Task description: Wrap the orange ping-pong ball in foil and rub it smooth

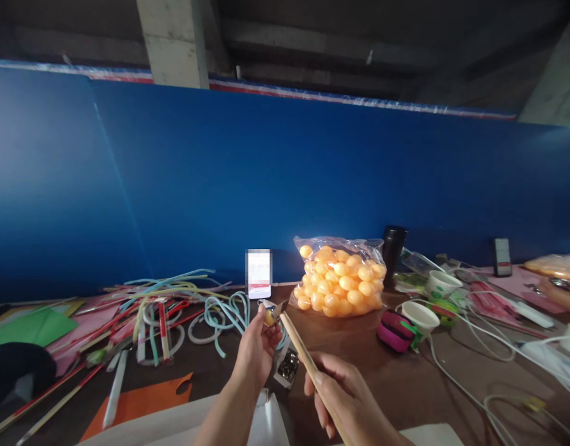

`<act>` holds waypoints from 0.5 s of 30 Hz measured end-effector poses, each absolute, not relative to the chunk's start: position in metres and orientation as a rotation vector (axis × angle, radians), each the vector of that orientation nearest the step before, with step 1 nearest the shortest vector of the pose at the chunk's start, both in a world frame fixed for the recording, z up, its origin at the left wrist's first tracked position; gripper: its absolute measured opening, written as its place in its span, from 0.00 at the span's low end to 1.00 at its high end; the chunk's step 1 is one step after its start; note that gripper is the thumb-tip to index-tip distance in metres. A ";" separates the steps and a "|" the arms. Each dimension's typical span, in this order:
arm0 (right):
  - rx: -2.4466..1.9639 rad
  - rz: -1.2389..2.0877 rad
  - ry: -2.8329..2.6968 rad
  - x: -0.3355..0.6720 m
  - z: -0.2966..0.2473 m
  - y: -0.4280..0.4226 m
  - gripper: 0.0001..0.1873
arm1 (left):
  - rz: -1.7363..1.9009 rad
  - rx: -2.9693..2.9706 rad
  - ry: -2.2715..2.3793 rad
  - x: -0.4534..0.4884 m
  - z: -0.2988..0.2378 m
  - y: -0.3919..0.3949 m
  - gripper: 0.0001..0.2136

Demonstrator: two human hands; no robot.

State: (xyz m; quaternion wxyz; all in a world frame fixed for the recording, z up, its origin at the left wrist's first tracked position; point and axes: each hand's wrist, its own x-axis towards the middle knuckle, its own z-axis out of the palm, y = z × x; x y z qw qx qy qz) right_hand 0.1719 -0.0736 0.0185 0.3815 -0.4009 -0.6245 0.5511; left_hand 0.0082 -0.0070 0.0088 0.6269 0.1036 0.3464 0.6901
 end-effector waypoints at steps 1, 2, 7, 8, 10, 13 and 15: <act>-1.024 1.408 -1.593 0.172 0.018 -0.073 0.21 | 1.583 0.240 0.797 0.008 0.008 -0.007 0.08; -1.021 1.407 -1.584 0.172 0.018 -0.073 0.21 | 1.587 0.240 0.798 0.008 0.007 -0.006 0.08; -0.998 1.417 -1.543 0.172 0.014 -0.074 0.20 | 1.603 0.233 0.805 0.008 0.005 -0.005 0.07; -1.004 1.419 -1.546 0.172 0.014 -0.074 0.20 | 1.598 0.237 0.807 0.008 0.005 -0.005 0.07; -1.014 1.417 -1.551 0.172 0.014 -0.073 0.20 | 1.593 0.241 0.814 0.008 0.004 -0.005 0.08; -0.997 1.425 -1.565 0.173 0.015 -0.072 0.20 | 1.600 0.232 0.814 0.008 0.004 -0.005 0.07; -0.992 1.436 -1.574 0.174 0.016 -0.071 0.20 | 1.597 0.232 0.811 0.008 0.004 -0.005 0.08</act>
